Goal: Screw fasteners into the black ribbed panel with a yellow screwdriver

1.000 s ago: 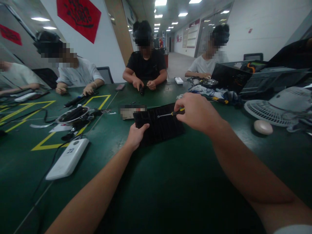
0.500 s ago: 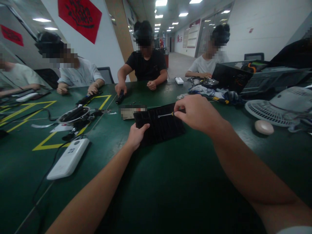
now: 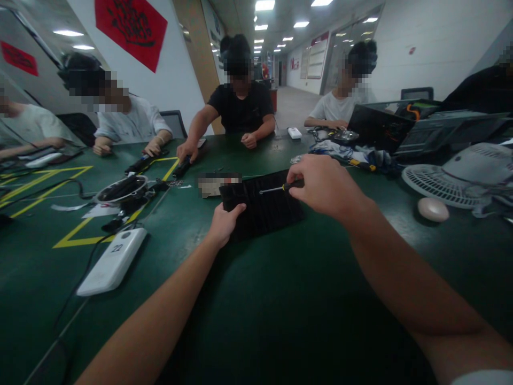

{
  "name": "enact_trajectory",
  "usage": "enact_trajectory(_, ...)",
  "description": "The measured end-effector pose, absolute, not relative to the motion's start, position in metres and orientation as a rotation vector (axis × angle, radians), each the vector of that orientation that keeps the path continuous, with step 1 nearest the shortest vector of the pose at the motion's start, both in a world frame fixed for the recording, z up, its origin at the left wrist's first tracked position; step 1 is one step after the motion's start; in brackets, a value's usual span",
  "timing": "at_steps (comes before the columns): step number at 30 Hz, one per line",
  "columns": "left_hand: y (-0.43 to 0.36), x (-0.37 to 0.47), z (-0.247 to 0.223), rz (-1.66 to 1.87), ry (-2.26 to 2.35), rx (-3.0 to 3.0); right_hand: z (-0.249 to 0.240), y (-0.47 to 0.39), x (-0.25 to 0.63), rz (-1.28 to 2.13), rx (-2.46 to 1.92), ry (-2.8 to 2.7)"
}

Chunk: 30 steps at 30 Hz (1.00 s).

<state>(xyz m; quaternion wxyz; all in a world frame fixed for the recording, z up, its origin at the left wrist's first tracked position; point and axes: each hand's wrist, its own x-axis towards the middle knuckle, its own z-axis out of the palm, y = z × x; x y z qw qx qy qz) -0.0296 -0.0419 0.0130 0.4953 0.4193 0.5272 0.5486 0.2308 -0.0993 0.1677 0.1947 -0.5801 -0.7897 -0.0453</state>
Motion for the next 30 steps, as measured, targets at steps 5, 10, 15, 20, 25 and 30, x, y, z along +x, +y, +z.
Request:
enact_trajectory(5, -0.0425, -0.0300, 0.0130, 1.332, 1.262, 1.023, 0.1695, -0.1010, 0.2290, -0.114, -1.655, -2.209)
enact_trajectory(10, -0.0441, -0.0279, 0.0164, 1.332, 1.291, 1.020, 0.1688, -0.1014, 0.2298, -0.093, -1.632, -2.224)
enact_trajectory(15, -0.0437, -0.0277, 0.0163, 1.338, 1.281, 1.018, 0.1687, -0.1004, 0.2308, -0.093, -1.605, -2.246)
enact_trajectory(20, -0.0441, -0.0266, 0.0164, 1.339, 1.299, 1.018, 0.1674, -0.0996, 0.2327, -0.118, -1.600, -2.263)
enact_trajectory(25, -0.0452, -0.0262, 0.0183, 1.339, 1.306, 1.013, 0.1674, -0.0998, 0.2325, -0.122, -1.619, -2.257)
enact_trajectory(30, -0.0466, -0.0249, 0.0210, 1.345, 1.289, 0.997, 0.1691, -0.1013, 0.2297, -0.123, -1.639, -2.228)
